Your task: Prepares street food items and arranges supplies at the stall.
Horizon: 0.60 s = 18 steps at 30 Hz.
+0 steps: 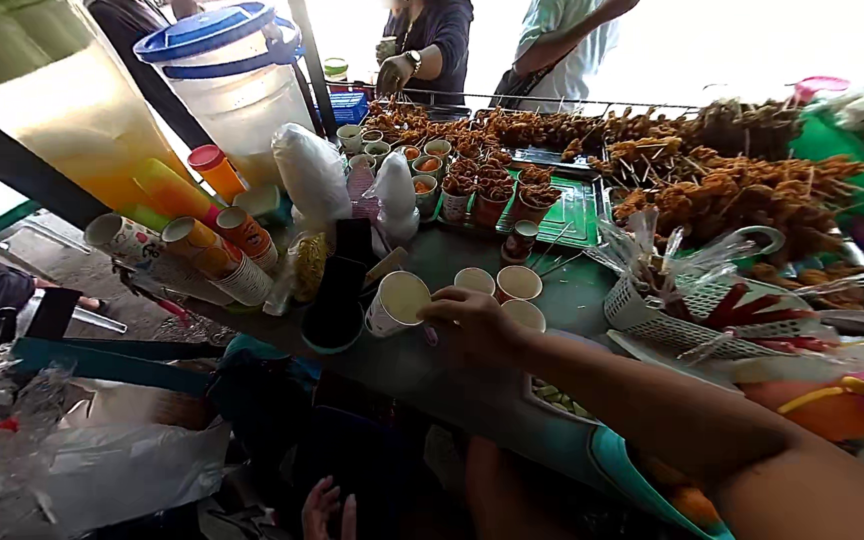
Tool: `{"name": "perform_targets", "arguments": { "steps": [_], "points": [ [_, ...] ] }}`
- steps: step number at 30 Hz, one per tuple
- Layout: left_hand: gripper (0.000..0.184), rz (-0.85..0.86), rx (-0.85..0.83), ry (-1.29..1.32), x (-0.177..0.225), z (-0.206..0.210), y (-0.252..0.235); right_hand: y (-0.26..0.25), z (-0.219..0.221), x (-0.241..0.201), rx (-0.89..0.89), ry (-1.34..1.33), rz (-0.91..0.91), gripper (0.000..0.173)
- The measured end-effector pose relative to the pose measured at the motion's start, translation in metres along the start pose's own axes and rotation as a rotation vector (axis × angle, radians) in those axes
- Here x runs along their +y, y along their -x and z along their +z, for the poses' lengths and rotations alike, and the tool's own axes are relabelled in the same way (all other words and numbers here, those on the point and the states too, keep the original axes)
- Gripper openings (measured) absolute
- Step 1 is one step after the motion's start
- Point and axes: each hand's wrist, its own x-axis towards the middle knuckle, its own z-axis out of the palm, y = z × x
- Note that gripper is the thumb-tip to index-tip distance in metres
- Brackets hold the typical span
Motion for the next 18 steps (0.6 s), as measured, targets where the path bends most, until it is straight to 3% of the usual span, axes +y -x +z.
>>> {"name": "perform_targets", "arguments": {
  "steps": [3, 4, 5, 8, 9, 12, 16, 18],
  "points": [
    [0.110, -0.223, -0.119, 0.755, 0.078, 0.026, -0.049, 0.020, 0.014, -0.044, -0.046, -0.128, -0.110, 0.018],
    [0.115, -0.252, -0.172, 0.937, 0.099, 0.031, -0.061, 0.025, 0.016, -0.057, -0.058, -0.121, -0.174, 0.017],
    [0.111, -0.259, -0.221, 1.088, 0.116, 0.035, -0.069, 0.030, 0.016, -0.069, -0.061, -0.101, -0.237, 0.017],
    [0.059, -0.386, -0.302, 1.524, 0.145, 0.035, -0.075, 0.047, 0.011, -0.098, -0.057, -0.073, -0.322, 0.019],
    [0.054, -0.419, -0.331, 1.597, 0.148, 0.033, -0.071, 0.055, 0.009, -0.106, -0.058, -0.071, -0.314, 0.019],
    [0.054, -0.441, -0.313, 1.604, 0.145, 0.023, -0.047, 0.086, 0.011, -0.122, -0.069, -0.099, -0.281, 0.022],
    [0.052, -0.550, -0.171, 1.262, 0.135, 0.000, -0.002, 0.124, 0.026, -0.136, -0.196, -0.192, -0.240, 0.022],
    [0.041, -0.658, -0.155, 1.105, 0.130, -0.015, 0.019, 0.137, 0.034, -0.145, -0.325, -0.234, -0.225, 0.024]
  ]
}}
